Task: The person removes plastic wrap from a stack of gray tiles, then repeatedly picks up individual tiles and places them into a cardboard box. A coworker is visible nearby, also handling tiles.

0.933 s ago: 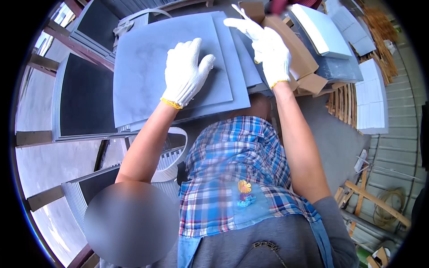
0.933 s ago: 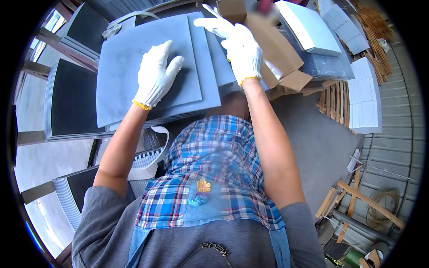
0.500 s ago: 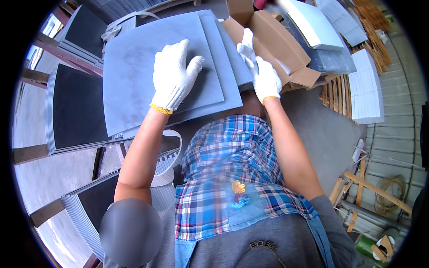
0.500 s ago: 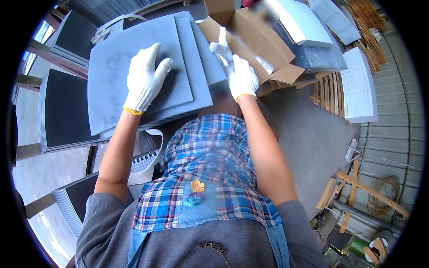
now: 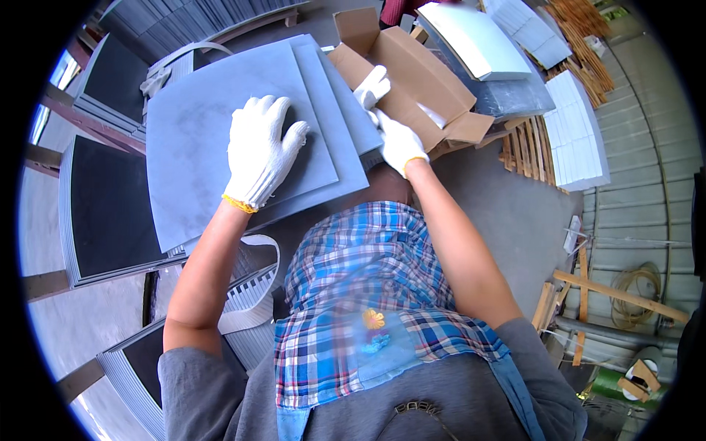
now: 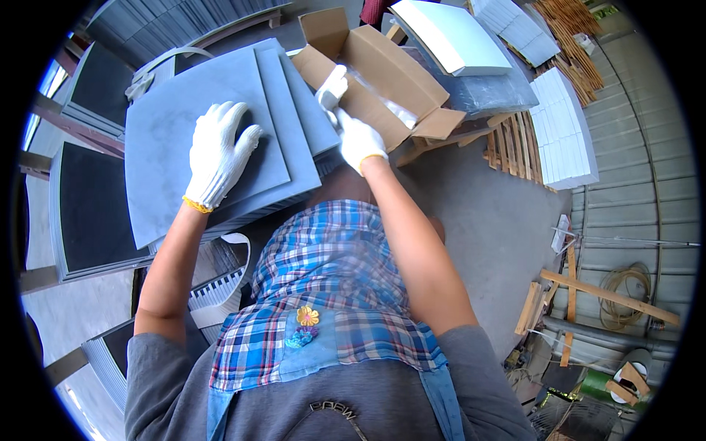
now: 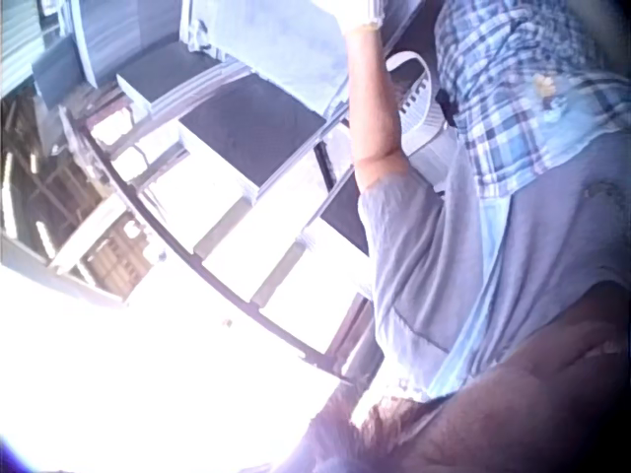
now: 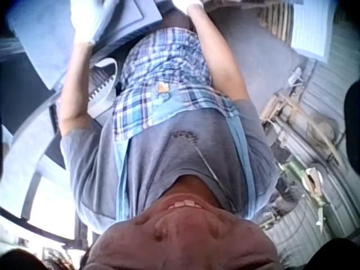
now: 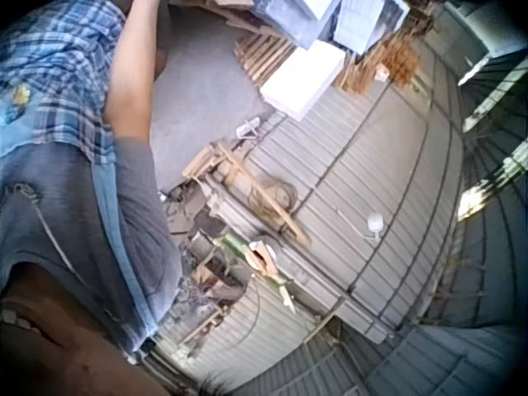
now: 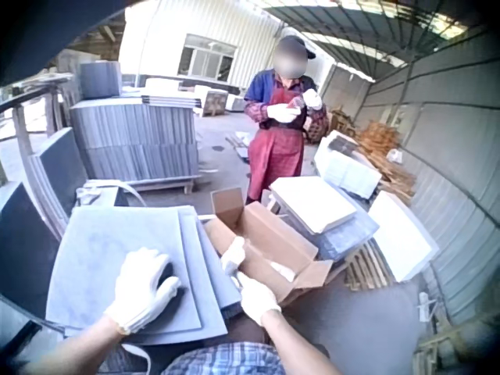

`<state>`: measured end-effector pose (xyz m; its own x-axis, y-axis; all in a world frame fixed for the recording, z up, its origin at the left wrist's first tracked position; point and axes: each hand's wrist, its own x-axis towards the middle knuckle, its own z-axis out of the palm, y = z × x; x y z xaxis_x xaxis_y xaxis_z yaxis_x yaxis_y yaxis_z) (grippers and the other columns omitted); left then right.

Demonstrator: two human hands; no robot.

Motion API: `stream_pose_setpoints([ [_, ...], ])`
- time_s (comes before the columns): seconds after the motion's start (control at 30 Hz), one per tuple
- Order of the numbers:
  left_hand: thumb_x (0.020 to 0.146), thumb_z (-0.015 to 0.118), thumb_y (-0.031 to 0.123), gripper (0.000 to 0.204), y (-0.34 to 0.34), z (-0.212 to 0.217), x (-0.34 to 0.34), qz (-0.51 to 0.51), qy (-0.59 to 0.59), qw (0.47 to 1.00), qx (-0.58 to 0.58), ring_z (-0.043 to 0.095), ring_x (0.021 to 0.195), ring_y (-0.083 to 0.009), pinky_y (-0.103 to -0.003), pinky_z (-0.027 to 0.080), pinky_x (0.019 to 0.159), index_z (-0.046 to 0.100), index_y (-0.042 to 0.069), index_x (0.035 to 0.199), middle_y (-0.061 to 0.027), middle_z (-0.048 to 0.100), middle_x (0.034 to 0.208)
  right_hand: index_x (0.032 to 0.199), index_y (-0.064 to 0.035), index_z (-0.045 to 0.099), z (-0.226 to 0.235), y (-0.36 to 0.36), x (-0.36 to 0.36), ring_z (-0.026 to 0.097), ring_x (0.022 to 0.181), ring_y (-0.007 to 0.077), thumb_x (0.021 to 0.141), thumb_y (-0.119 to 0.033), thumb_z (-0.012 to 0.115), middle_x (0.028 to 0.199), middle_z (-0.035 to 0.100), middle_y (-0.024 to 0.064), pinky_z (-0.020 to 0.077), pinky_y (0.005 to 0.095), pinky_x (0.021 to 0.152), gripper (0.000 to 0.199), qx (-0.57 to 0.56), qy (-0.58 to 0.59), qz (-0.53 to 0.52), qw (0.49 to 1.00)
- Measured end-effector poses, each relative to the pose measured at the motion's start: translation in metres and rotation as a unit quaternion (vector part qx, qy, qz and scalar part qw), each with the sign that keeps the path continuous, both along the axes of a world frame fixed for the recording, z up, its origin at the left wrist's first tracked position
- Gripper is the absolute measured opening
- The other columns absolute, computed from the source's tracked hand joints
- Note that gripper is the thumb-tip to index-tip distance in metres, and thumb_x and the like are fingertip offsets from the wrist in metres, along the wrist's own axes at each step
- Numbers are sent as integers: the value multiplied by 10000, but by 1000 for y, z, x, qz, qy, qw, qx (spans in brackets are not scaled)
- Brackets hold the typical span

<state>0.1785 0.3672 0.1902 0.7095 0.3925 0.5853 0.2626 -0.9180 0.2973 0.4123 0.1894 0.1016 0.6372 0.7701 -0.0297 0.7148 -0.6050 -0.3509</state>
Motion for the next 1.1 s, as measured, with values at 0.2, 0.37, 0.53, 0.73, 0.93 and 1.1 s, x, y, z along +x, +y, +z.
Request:
stream_pose_setpoints([
  [0.2,960,689,317,427,-6,10,4,11,126,992,-24,562,1245,-422,-482,454,1074,672,48,1290,-203,617,1365,1228,-149,676,-17,1,-10,731,1006,386,946,-115,547,1156,718,197,594,517,832,312,-62,-106,-2,992],
  [0.37,957,688,363,559,-7,5,5,12,194,981,-6,439,1420,-477,-552,323,1208,605,33,1401,-247,538,1485,1382,-153,568,25,-12,-27,711,913,437,1042,-196,446,1001,729,208,562,569,802,364,92,-20,-49,994],
  [0.53,974,664,296,590,-13,17,14,-44,274,960,20,361,1493,-476,-555,264,1252,530,43,1490,-261,456,1570,1298,-207,667,-10,-11,-29,529,1322,387,935,-107,584,1470,503,149,544,529,954,385,118,-96,-57,987],
  [0.73,1054,432,596,759,-8,18,14,-114,282,952,25,388,1449,-543,-607,255,1225,505,-21,1490,-317,464,1534,1366,-200,613,-10,-30,-30,700,1026,340,936,-167,596,1206,638,148,601,469,751,432,66,6,-70,995],
  [0.93,1090,371,527,759,-8,18,7,-99,366,925,26,322,1503,-554,-603,236,1237,462,-111,1490,-363,400,1575,915,-93,689,48,-54,12,727,657,312,907,-185,616,734,703,102,577,447,548,118,28,152,186,970],
  [1.1,1077,286,574,787,1,15,2,-73,425,902,35,290,1502,-586,-675,228,1216,404,-38,1556,-381,321,1605,822,-24,667,35,-84,83,683,534,308,950,-275,619,607,645,138,553,424,479,286,231,348,345,841],
])
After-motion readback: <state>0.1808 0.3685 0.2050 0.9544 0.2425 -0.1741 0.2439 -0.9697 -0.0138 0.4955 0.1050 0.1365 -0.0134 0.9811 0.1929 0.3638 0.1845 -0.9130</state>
